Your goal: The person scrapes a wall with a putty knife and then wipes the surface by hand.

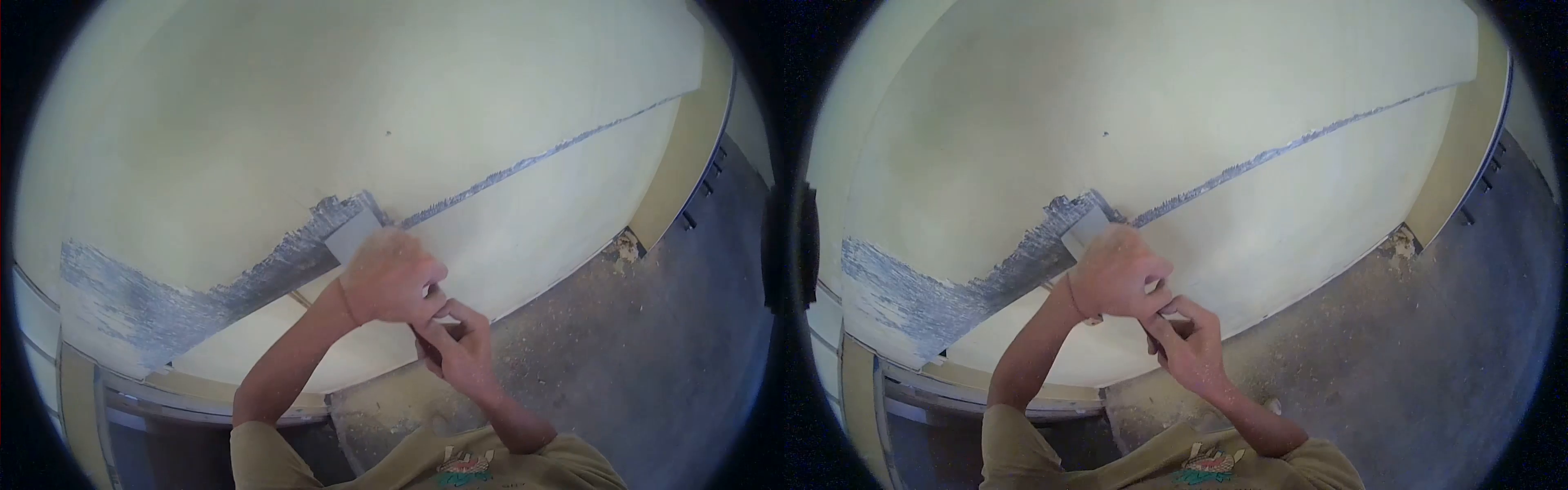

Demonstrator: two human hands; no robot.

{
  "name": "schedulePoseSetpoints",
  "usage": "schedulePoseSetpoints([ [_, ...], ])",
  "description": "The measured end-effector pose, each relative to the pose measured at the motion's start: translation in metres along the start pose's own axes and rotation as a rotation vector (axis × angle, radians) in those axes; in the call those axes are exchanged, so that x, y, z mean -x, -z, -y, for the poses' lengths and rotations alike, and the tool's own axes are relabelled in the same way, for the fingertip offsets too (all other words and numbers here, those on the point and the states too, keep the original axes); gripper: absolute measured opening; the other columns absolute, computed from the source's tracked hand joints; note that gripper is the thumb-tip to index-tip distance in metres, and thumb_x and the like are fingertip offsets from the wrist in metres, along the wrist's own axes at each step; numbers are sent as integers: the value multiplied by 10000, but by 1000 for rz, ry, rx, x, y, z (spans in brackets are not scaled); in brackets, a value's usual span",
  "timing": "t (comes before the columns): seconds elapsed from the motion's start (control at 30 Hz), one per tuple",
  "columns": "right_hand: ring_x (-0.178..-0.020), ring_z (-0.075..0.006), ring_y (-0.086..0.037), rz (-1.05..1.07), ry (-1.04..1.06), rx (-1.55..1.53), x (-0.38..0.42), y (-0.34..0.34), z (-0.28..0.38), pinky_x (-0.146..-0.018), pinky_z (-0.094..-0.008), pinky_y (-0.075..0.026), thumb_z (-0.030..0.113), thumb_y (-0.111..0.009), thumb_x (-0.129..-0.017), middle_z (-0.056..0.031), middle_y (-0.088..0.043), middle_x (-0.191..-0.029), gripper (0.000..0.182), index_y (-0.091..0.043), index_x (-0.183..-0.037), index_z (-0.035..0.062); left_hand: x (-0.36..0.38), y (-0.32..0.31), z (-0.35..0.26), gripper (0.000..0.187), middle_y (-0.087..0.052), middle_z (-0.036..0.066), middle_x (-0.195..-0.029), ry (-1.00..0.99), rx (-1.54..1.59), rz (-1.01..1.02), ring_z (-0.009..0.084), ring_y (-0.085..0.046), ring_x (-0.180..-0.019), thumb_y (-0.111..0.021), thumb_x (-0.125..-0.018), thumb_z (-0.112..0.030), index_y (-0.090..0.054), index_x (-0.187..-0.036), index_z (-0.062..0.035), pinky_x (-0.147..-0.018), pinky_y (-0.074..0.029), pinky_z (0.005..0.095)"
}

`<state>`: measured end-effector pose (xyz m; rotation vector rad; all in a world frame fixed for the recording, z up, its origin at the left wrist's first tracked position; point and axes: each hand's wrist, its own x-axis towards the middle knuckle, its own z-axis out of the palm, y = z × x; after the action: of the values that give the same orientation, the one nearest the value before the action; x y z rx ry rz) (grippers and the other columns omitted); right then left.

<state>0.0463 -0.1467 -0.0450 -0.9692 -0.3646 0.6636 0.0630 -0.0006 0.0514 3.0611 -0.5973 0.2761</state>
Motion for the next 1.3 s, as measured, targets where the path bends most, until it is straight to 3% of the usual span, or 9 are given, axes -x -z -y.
schedulePoseSetpoints([
  [0.27,-446,-56,-452,4,22,-26,-2,5,-9,-389,-218,-294,136,-622,-930,-37,-560,-594,144,-553,-867,27,1,-5,0,206,-496,169,-473,-58,-26,-32,349,-552,-486,-620,-604,-240,-586,-505,-63,-490,-424,439],
  [0.37,-458,-56,-455,11,136,34,-6,-12,-7,-400,-224,-303,135,-621,-929,-30,-559,-595,146,-552,-858,27,2,15,6,191,-496,169,-475,-9,-19,-10,346,-550,-485,-626,-600,-223,-577,-498,-69,-491,-427,432],
  [0.47,-502,-46,-477,1,-8,55,0,1,4,-434,-218,-334,117,-634,-922,-24,-560,-604,129,-583,-877,8,4,-1,0,187,-501,167,-481,-21,26,-88,346,-549,-488,-637,-609,-217,-573,-499,-79,-494,-431,434],
  [0.67,-508,-49,-488,52,64,27,-11,-2,5,-437,-216,-341,102,-641,-913,-23,-562,-603,118,-587,-874,5,8,4,6,229,-493,152,-474,-2,-30,-152,356,-555,-498,-637,-639,-267,-578,-513,-85,-516,-452,442],
  [0.8,-478,-62,-475,34,55,36,-9,0,-6,-394,-217,-311,140,-627,-927,-36,-554,-596,145,-562,-859,30,9,2,7,209,-508,153,-486,-8,-48,-83,351,-554,-492,-621,-614,-245,-571,-502,-76,-507,-446,443],
  [0.87,-472,-65,-472,35,153,71,-12,-13,-2,-392,-221,-312,147,-626,-929,-41,-553,-597,149,-561,-868,28,7,9,7,209,-510,156,-486,-11,-39,-87,353,-552,-484,-617,-613,-242,-571,-499,-72,-498,-444,441],
  [0.97,-458,-66,-463,10,-11,53,2,-3,4,-383,-220,-301,152,-626,-930,-43,-557,-596,149,-564,-875,28,8,4,3,207,-509,162,-481,-27,-38,-71,357,-547,-468,-610,-608,-235,-572,-494,-66,-483,-442,436],
  [1.07,-445,-66,-453,17,70,54,-14,-16,0,-374,-220,-288,150,-622,-931,-45,-560,-592,145,-564,-876,29,5,21,8,201,-502,166,-469,7,-35,-75,360,-541,-455,-606,-604,-229,-575,-492,-64,-473,-443,430],
  [1.3,-496,-56,-482,21,-26,75,-10,-4,10,-426,-221,-332,129,-652,-910,-17,-552,-594,139,-594,-869,10,3,7,3,195,-505,163,-470,-16,-100,-113,363,-535,-453,-624,-609,-233,-580,-500,-78,-473,-439,427],
])
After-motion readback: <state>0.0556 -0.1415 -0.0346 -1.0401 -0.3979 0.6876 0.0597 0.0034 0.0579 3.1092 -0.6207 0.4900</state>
